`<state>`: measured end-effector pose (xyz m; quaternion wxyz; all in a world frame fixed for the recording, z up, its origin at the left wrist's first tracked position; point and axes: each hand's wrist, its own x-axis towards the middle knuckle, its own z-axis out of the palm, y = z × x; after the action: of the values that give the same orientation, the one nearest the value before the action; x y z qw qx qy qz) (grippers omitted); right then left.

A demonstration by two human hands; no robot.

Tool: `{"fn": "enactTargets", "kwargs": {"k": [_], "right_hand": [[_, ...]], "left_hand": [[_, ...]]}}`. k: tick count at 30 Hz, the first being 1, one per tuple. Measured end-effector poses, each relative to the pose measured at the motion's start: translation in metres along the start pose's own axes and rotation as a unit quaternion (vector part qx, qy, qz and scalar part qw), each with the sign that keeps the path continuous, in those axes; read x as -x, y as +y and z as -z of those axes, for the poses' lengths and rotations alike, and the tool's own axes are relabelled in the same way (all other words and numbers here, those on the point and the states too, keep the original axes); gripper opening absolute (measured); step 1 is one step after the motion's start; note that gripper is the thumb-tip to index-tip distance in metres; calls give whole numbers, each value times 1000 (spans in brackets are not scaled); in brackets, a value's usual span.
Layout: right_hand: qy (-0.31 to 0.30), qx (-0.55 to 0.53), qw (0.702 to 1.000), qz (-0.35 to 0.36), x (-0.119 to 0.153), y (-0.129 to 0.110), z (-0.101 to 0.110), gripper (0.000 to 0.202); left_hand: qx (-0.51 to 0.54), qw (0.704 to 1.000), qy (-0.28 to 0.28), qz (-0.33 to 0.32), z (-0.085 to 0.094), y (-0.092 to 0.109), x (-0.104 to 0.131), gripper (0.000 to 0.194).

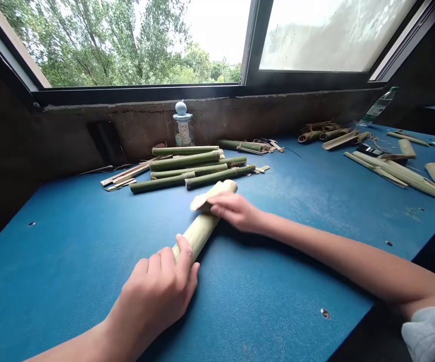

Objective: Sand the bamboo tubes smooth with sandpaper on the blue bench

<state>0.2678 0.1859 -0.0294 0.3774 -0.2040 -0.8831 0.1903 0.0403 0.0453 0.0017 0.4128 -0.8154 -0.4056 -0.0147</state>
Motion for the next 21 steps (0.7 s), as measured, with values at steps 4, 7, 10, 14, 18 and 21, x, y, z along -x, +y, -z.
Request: {"fn": "enactTargets", "kwargs": {"k": [4, 7, 10, 14, 18, 21], "right_hand": [[-70, -8, 996, 55, -9, -2, -6, 39], [0, 65, 998, -26, -10, 33, 19, 51], [40, 77, 994, -60, -5, 39, 24, 53], [-29, 5, 999, 33, -2, -5, -9, 42], [-53, 8, 998, 41, -6, 2, -8, 46], [29, 73, 995, -70, -7, 43, 21, 56]], "left_hand": [[-1, 1000, -3, 11, 0, -1, -1, 42], [-7, 1000, 11, 8, -1, -2, -2, 44], [-13, 1000, 23, -7, 0, -1, -1, 44], [-2, 1000, 18, -4, -2, 1, 1, 41], [1, 1000, 16, 4, -3, -3, -1, 44], [-12, 1000, -21, 8, 2, -8, -1, 49]]}}
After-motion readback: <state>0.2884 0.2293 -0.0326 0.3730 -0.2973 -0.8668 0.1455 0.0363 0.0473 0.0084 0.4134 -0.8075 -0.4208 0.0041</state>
